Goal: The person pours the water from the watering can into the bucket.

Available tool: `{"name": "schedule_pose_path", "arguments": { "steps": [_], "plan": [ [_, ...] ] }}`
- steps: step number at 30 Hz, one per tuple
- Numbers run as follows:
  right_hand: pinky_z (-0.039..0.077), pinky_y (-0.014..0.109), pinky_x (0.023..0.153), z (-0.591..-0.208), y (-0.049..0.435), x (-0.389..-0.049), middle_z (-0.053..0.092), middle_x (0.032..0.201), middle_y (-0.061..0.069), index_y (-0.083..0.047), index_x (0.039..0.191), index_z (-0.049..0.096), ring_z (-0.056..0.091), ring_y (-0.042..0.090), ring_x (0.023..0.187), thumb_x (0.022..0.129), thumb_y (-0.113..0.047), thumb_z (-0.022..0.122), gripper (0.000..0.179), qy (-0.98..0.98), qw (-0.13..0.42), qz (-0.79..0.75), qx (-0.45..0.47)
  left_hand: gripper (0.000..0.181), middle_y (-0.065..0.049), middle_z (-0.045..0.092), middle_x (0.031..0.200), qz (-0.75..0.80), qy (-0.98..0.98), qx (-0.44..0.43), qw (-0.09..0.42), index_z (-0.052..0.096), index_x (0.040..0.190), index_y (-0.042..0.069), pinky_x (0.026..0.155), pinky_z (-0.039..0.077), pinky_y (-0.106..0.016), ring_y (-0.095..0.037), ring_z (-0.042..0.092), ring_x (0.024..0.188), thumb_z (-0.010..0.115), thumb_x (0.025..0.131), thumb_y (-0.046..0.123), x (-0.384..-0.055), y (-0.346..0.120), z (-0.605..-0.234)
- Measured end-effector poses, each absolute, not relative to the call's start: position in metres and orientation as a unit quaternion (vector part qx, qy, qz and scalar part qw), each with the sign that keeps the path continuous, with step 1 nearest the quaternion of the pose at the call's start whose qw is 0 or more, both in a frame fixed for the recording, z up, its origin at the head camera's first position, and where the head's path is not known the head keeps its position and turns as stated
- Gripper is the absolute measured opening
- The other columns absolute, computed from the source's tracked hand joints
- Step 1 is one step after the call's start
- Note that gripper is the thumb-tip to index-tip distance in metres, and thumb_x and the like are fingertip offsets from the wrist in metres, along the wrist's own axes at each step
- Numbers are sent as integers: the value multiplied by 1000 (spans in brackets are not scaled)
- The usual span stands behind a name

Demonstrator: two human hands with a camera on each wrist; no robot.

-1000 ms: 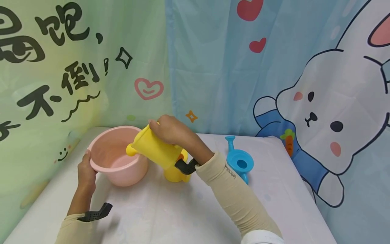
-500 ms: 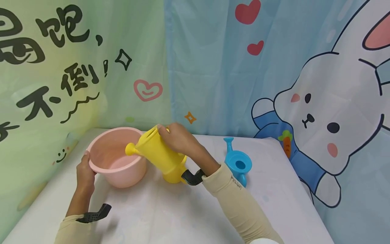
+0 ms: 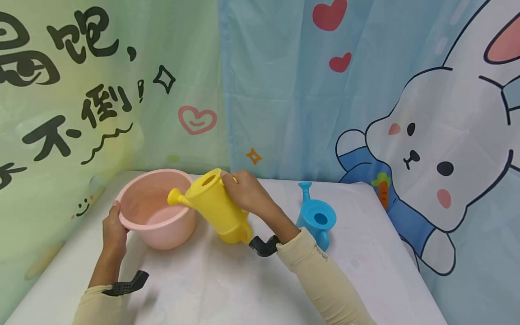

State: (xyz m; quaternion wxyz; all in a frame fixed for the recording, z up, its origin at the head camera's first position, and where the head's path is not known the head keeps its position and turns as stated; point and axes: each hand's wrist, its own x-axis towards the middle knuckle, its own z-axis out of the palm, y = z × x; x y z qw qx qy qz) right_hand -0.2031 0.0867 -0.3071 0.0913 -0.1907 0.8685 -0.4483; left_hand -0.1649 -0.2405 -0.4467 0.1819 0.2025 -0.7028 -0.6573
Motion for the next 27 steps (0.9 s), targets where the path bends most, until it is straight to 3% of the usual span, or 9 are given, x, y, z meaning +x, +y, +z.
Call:
{"name": "schedule_pose_path", "arguments": {
  "steps": [16, 23, 27],
  "plan": [
    [34, 25, 46, -350, 107, -197, 34, 52, 3, -2, 64, 39, 33, 18, 45, 103, -39, 42, 54, 757, 40, -635, -148, 66, -21, 54, 134, -661, -697, 207, 186, 48, 141, 1, 77, 39, -18, -25, 52, 108, 24, 104, 49, -163, -240, -446],
    [28, 25, 43, -360, 128, -196, 30, 50, 1, -6, 58, 34, 29, 15, 42, 104, -36, 42, 56, 697, -13, -703, -143, 65, -18, 52, 138, -660, -699, 202, 187, 47, 143, 2, 78, 39, -18, -24, 51, 111, 22, 104, 49, -163, -239, -445],
    [28, 26, 43, -366, 141, -195, 29, 50, 1, -2, 59, 31, 29, 16, 41, 105, -38, 41, 59, 684, -51, -715, -133, 65, -18, 51, 139, -661, -699, 198, 187, 46, 144, 3, 80, 39, -20, -26, 51, 113, 22, 105, 49, -164, -238, -446]
  ]
}}
